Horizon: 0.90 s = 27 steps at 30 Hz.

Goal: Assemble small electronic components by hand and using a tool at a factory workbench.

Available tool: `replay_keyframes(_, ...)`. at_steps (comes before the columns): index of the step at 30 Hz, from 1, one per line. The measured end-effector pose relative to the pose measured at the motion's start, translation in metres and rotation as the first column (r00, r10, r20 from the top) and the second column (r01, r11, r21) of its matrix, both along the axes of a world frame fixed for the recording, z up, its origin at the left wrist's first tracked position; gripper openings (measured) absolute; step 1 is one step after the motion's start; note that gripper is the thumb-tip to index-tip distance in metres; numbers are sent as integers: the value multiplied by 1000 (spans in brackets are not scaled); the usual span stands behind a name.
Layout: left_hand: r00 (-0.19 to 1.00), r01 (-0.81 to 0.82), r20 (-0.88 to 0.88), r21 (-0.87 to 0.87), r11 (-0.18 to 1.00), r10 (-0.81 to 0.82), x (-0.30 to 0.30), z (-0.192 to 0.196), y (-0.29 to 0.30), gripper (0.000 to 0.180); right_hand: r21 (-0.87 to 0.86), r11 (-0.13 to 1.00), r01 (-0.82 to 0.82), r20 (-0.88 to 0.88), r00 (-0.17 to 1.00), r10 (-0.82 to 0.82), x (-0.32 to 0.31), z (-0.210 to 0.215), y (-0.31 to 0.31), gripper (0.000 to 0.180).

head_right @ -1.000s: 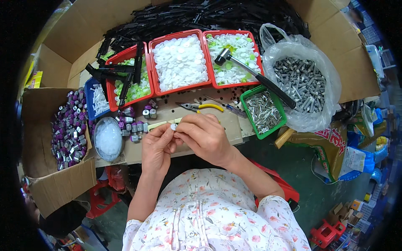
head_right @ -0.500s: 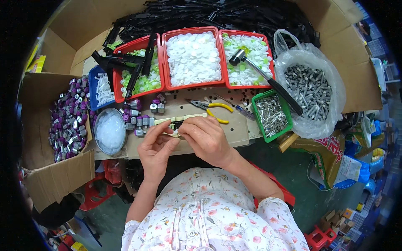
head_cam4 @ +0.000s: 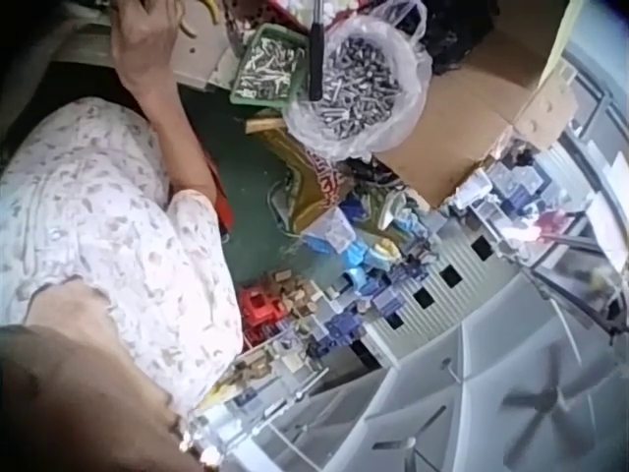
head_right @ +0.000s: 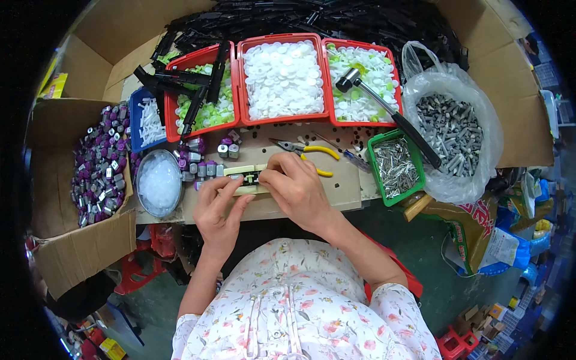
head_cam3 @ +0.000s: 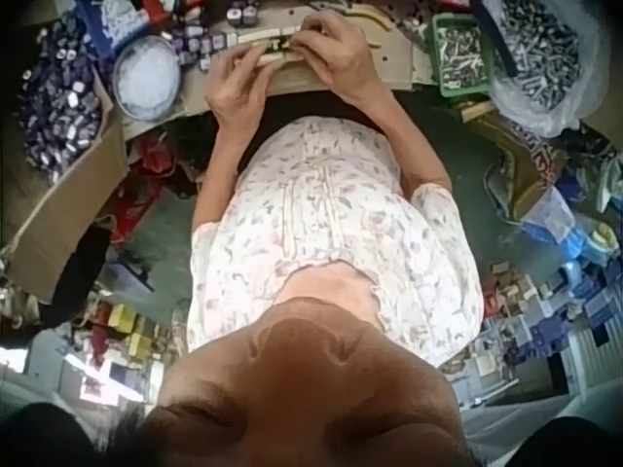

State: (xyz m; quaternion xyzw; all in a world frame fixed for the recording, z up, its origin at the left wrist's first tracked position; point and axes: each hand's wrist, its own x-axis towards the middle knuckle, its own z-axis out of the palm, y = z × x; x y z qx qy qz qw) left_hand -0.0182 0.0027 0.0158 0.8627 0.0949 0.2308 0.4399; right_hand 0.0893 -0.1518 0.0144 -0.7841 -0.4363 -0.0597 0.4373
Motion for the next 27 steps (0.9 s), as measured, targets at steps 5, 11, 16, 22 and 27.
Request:
replay_keyframes(5,986,44,140,306,951,-91,-4,-10,2,38,-111,993,-36,-34,999,32,4,-7,7,15)
replay_keyframes(11,980,47,158,406,913,-121,-6,-23,-2,37,-193,980,-46,-38,999,39,4,1,11,14)
replay_keyframes(16,978,50,157,460,887,-136,-6,-31,0,34,-258,966,-7,107,994,36,-2,6,15,17)
replay_keyframes(22,983,72,117,448,891,-139,-8,-32,-1,34,-239,970,-51,91,993,75,1,4,13,18)
replay_keyframes(27,980,77,121,506,859,-160,-6,-32,1,36,-267,964,-12,121,992,46,-3,6,14,19)
